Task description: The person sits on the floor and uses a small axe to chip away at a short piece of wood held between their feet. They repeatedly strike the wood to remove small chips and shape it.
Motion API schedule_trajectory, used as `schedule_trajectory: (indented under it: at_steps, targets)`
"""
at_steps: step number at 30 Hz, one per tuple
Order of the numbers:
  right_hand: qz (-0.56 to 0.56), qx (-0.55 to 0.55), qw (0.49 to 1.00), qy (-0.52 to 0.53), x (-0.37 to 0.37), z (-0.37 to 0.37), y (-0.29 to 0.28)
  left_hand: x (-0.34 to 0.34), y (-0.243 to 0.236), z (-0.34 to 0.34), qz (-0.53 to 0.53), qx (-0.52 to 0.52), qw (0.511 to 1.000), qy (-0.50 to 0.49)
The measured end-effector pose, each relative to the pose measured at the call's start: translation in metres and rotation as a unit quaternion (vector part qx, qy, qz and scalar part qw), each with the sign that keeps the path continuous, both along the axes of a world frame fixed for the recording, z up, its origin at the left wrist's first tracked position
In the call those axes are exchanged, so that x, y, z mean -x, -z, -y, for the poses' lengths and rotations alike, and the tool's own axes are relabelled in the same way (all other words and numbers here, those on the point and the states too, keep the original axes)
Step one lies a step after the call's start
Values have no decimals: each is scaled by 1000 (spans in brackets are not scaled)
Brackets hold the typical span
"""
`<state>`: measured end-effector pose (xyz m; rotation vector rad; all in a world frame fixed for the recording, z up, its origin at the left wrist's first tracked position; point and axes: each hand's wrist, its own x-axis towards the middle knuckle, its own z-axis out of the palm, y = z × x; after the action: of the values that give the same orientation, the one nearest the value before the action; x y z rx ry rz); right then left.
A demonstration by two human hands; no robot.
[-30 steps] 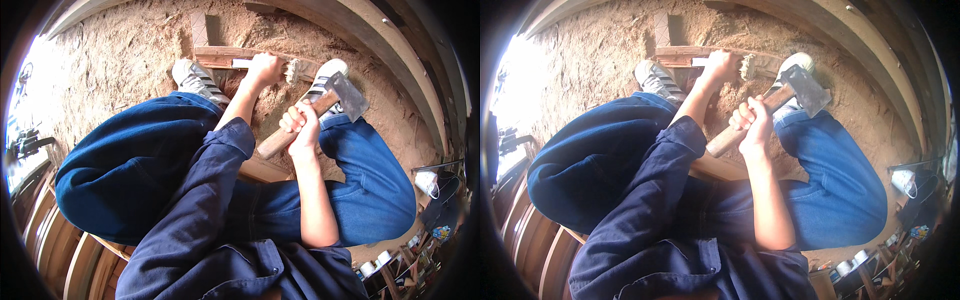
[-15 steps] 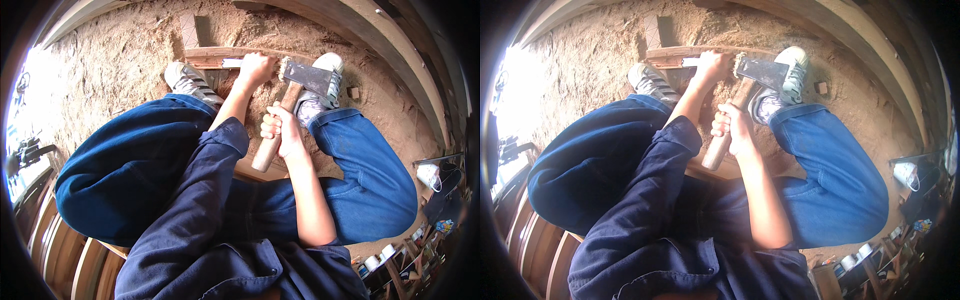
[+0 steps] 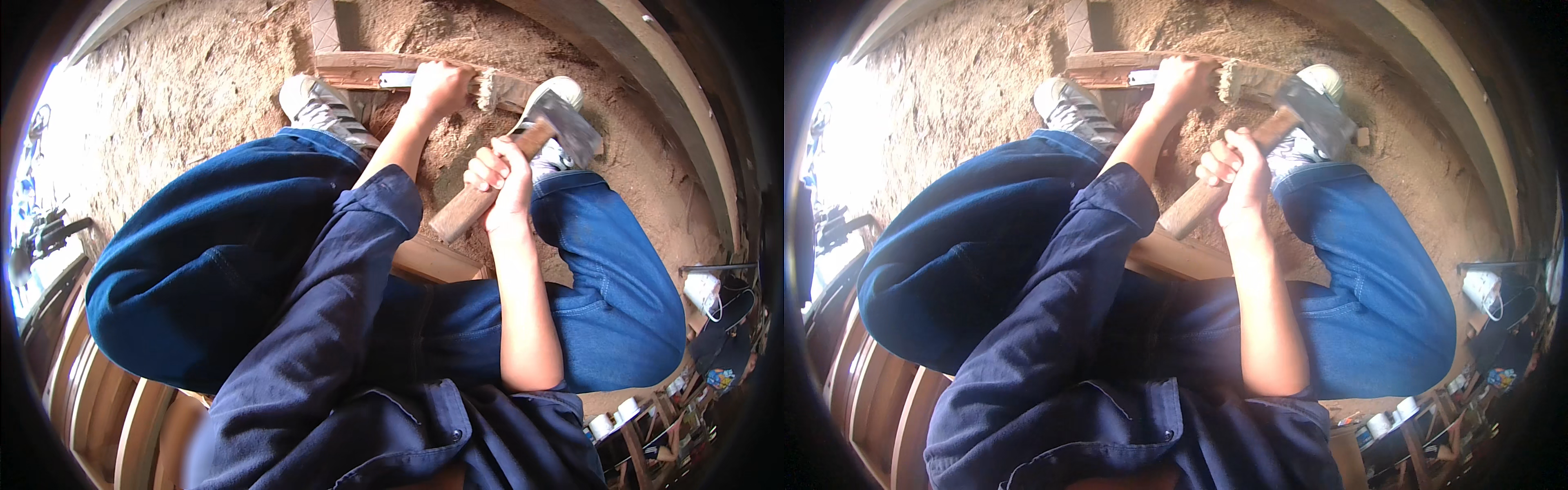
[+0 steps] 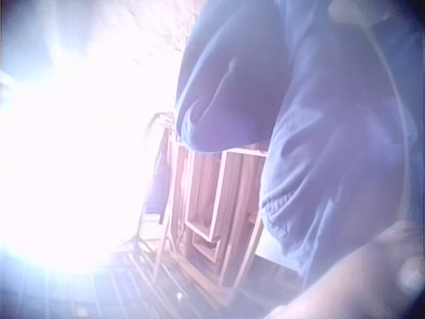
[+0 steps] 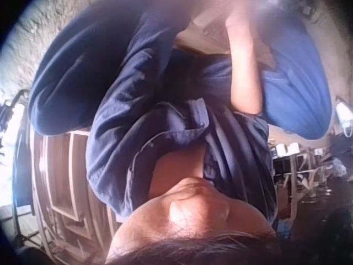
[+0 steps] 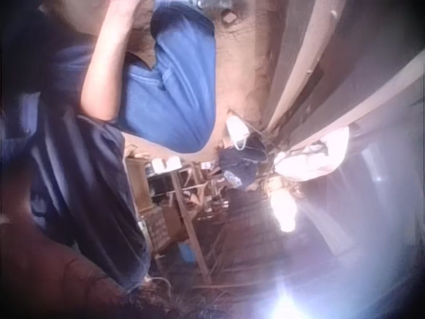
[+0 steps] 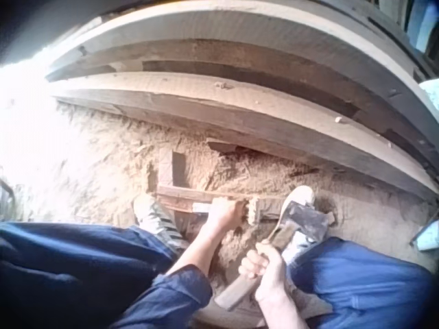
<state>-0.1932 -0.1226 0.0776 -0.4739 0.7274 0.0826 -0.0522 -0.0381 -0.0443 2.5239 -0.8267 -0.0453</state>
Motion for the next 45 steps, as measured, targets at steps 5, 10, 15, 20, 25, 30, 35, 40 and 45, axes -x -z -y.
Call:
schedule_trajectory:
  at_steps: [5,10,15,20,25,30,35,40,45]
  targets:
    - [-71,-66,982,-160,11,-1,7,-6,11,-1,-4,-7,1000,3]
    - [-65,-21,994,-80,6,4,10,-1,11,5,0,-33,999,18]
    - [-45,-17,996,-80,1,1,3,-1,11,2,19,-3,1000,13]
    - [-77,-1,990,-115,13,-11,-6,4,13,2,34,-13,999,14]
    - [18,-7,999,43,-5,-16,-4,-3,17,4,40,-23,999,10]
    - [-104,-56,978,-173,10,-5,-4,-1,24,-4,-4,1,1000,-16]
    - [-62,34,997,1,-6,-18,-2,-2,13,6,55,-62,997,-4]
    - [-53,-49,993,-95,-2,1,0,-4,16,-4,31,-7,999,-34]
    - [-45,-36,991,-123,1,-6,-1,-2,14,-8,50,8,998,-43]
